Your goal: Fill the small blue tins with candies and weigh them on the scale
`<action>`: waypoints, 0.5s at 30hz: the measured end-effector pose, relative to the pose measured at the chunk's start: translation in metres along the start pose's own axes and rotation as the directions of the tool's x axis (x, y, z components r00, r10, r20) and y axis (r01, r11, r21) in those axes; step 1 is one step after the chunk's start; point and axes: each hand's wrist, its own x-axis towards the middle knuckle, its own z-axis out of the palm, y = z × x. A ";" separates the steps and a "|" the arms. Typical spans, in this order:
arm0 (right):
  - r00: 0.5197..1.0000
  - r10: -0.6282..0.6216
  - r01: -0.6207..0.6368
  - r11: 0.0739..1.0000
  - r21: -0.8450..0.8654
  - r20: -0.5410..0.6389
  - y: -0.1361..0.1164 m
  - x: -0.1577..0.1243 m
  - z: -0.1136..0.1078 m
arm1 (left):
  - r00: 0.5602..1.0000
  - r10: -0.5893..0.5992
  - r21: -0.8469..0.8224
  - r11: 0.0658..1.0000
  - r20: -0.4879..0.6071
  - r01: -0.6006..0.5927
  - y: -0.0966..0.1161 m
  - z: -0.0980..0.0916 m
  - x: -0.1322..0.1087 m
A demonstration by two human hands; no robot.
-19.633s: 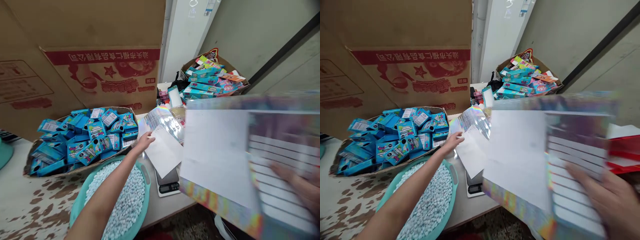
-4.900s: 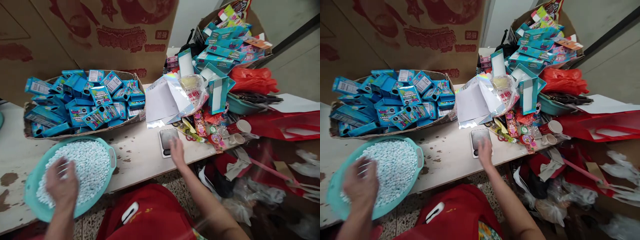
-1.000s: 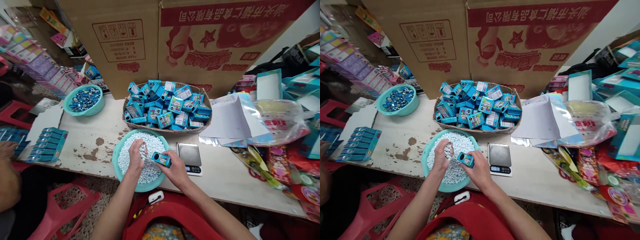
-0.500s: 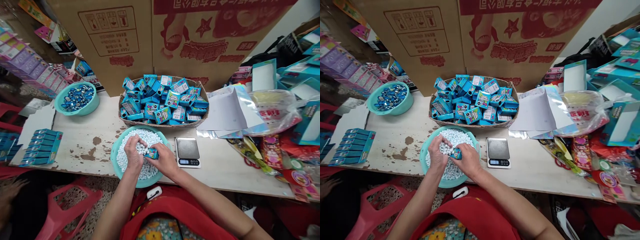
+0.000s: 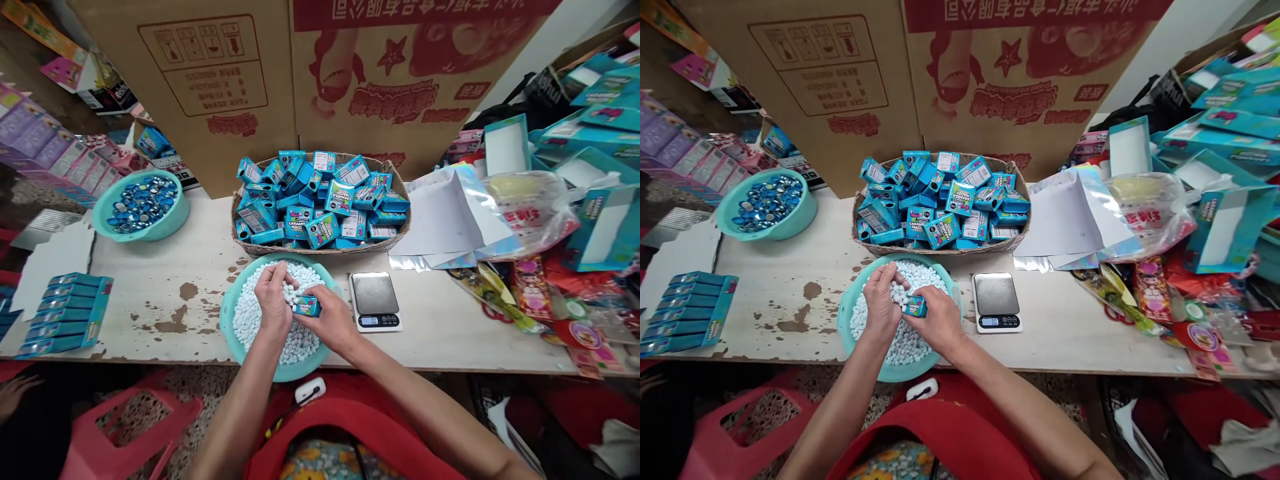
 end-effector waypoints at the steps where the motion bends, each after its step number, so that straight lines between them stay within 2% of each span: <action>1: 1.000 0.011 -0.011 1.000 0.006 -0.002 0.000 0.001 0.001 | 1.000 0.009 0.005 1.000 -0.002 -0.009 0.000 0.000 0.001; 10: 0.999 -0.029 0.029 0.998 0.051 -0.019 -0.002 0.010 -0.004 | 0.998 0.054 -0.003 0.999 -0.013 -0.054 0.004 0.002 0.003; 15: 1.000 -0.029 0.030 0.994 0.103 -0.012 0.001 0.011 -0.005 | 0.999 0.052 0.008 0.999 0.016 -0.052 0.004 0.006 0.001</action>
